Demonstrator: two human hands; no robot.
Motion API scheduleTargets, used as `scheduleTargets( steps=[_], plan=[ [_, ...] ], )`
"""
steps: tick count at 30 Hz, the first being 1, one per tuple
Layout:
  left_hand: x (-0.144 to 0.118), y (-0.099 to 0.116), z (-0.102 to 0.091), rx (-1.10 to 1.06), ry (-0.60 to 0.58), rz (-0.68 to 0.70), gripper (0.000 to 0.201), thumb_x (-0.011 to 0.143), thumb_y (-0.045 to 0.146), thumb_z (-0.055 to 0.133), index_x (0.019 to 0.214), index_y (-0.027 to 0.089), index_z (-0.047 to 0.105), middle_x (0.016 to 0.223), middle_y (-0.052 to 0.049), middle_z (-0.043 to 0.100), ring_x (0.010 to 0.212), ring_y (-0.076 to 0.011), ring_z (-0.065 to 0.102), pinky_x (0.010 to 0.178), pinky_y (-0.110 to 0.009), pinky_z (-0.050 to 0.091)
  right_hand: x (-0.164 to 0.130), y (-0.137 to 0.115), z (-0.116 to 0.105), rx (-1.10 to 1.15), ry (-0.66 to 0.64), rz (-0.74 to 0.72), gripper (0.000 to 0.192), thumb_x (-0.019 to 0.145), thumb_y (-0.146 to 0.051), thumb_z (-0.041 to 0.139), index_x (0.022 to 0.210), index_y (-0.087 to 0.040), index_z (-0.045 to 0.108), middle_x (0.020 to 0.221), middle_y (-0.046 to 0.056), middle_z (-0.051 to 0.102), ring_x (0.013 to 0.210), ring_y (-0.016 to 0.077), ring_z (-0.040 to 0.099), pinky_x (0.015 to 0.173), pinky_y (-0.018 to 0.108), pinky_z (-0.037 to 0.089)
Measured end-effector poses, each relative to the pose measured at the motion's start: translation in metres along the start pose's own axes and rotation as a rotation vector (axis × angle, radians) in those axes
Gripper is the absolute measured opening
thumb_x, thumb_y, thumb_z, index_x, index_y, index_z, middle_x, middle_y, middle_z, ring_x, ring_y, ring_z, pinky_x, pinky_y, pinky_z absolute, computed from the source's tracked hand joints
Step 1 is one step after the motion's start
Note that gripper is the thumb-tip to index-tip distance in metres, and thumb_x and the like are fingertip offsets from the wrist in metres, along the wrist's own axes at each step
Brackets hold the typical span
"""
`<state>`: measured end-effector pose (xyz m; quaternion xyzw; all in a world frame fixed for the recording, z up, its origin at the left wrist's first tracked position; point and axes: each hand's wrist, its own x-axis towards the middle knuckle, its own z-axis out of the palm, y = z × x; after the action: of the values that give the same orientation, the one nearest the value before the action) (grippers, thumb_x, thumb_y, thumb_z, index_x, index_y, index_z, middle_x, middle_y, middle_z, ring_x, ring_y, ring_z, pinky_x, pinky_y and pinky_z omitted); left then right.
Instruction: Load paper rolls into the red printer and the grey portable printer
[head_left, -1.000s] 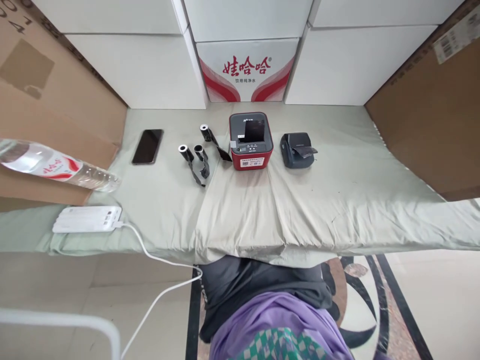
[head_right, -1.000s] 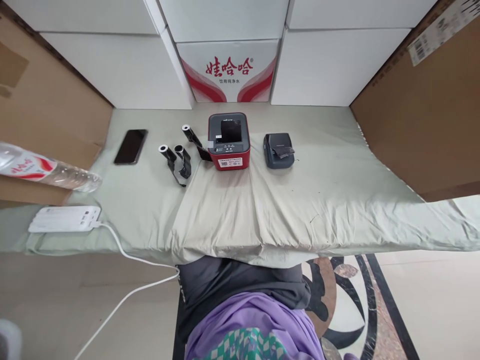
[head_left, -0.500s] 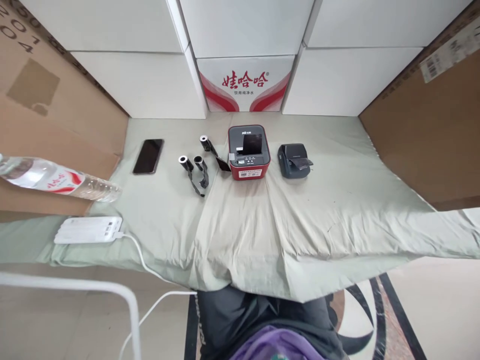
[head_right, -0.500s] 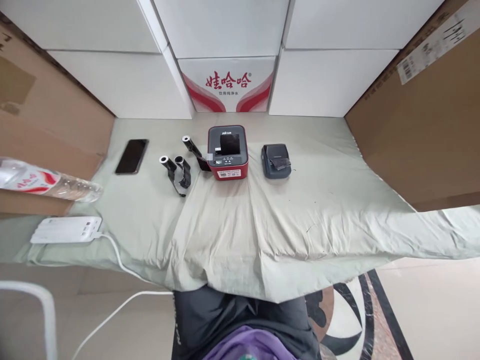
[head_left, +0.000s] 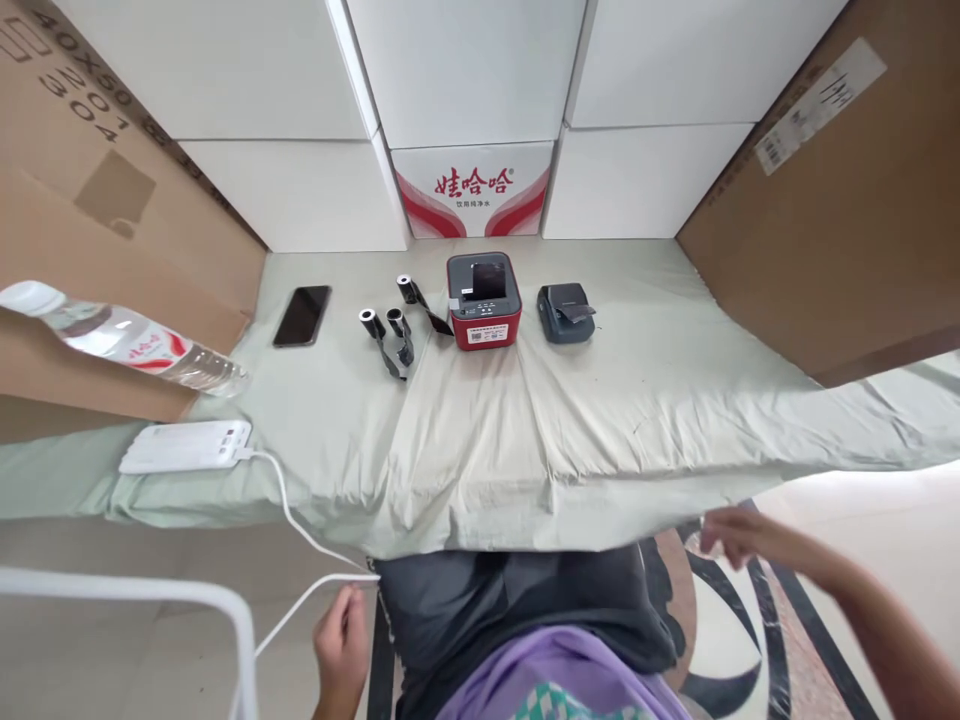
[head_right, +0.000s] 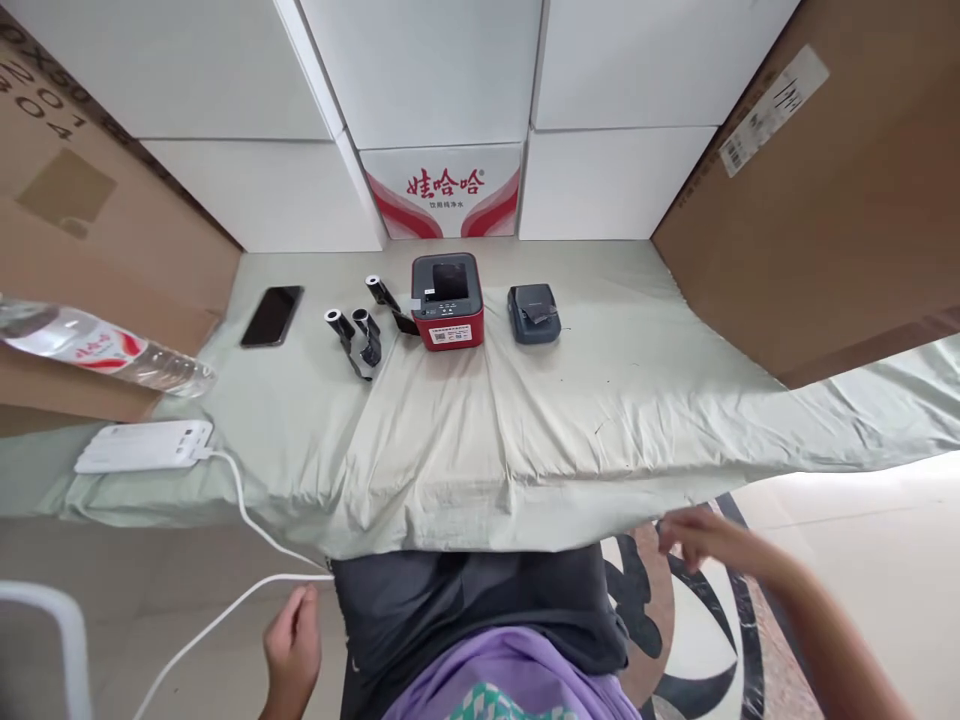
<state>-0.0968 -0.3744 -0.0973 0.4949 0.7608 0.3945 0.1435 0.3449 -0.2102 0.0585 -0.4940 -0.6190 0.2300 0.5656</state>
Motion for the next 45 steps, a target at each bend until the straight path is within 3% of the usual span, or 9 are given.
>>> scheduleTargets(
  steps=[2,6,10,14,18,23,34,39,45],
  plan=[
    [0.013,0.022,0.012,-0.102,-0.085,0.324,0.018,0.085,0.029,0.056,0.069,0.029,0.063,0.06,-0.001,0.064,0.051,-0.0238,0.061,0.048,-0.036,0.048,0.04,0.011,0.016,0.03,0.038,-0.009,0.024,0.093,-0.048,0.066,0.101,-0.026,0.069,0.087,0.003,0.071,0.084,0.0199,0.071,0.075,0.037,0.062],
    [0.055,0.126,0.049,-0.122,-0.299,0.914,0.018,0.082,0.01,0.058,0.072,0.025,0.059,0.06,-0.001,0.06,0.055,-0.0188,0.059,0.055,-0.033,0.046,0.106,0.035,0.073,0.1,0.078,-0.012,0.02,0.093,-0.045,0.065,0.095,-0.025,0.065,0.081,0.002,0.069,0.079,0.0188,0.07,0.074,0.036,0.061],
    [0.107,0.224,0.098,-0.363,-0.158,0.765,0.015,0.092,0.01,0.053,0.095,0.023,0.061,0.089,-0.006,0.071,0.085,-0.0192,0.068,0.078,-0.032,0.055,0.136,0.057,0.144,0.189,0.159,-0.018,0.013,0.093,-0.036,0.058,0.088,-0.024,0.061,0.078,0.002,0.067,0.071,0.0164,0.067,0.072,0.034,0.06],
    [0.178,0.274,0.137,-0.666,0.195,0.479,0.008,0.098,0.023,0.05,0.095,0.023,0.058,0.093,-0.004,0.066,0.091,-0.0181,0.065,0.084,-0.032,0.053,0.152,0.079,0.197,0.114,0.226,-0.173,0.013,0.095,-0.028,0.046,0.097,-0.024,0.058,0.096,0.007,0.066,0.094,0.0196,0.069,0.089,0.037,0.059],
    [0.254,0.266,0.169,-0.601,0.563,0.377,0.012,0.1,0.033,0.045,0.098,0.022,0.051,0.09,-0.002,0.052,0.081,-0.0159,0.054,0.076,-0.031,0.047,0.16,0.098,0.208,-0.126,0.126,-0.372,0.02,0.096,-0.023,0.042,0.107,-0.024,0.058,0.117,0.014,0.064,0.116,0.0252,0.064,0.104,0.046,0.054],
    [0.274,0.215,0.197,-0.373,0.416,0.676,0.028,0.098,0.049,0.046,0.092,0.022,0.05,0.08,-0.002,0.045,0.075,-0.0185,0.048,0.076,-0.036,0.044,0.16,0.112,0.211,-0.256,-0.053,-0.302,0.04,0.095,-0.015,0.04,0.131,-0.024,0.054,0.148,0.016,0.052,0.141,0.0269,0.052,0.118,0.053,0.044],
    [0.271,0.212,0.208,-0.459,0.429,0.527,0.03,0.101,0.05,0.04,0.101,0.021,0.048,0.087,-0.002,0.043,0.079,-0.0178,0.048,0.078,-0.034,0.045,0.168,0.132,0.204,-0.257,-0.13,-0.272,0.032,0.095,-0.018,0.042,0.12,-0.021,0.062,0.139,0.017,0.066,0.141,0.0274,0.056,0.119,0.053,0.044],
    [0.272,0.211,0.207,-0.456,0.442,0.536,0.028,0.102,0.048,0.041,0.102,0.021,0.048,0.086,-0.001,0.042,0.078,-0.0172,0.048,0.078,-0.033,0.045,0.166,0.111,0.187,-0.163,0.013,-0.419,0.025,0.102,-0.032,0.04,0.11,-0.027,0.063,0.132,0.012,0.068,0.14,0.0277,0.057,0.117,0.057,0.046],
    [0.274,0.209,0.211,-0.476,0.426,0.508,0.025,0.101,0.045,0.041,0.103,0.021,0.048,0.088,-0.002,0.045,0.08,-0.0172,0.049,0.079,-0.033,0.046,0.185,0.127,0.154,-0.187,0.33,-0.235,0.03,0.099,-0.044,0.046,0.116,-0.023,0.061,0.133,0.018,0.061,0.138,0.0315,0.055,0.116,0.064,0.041]
  ],
)
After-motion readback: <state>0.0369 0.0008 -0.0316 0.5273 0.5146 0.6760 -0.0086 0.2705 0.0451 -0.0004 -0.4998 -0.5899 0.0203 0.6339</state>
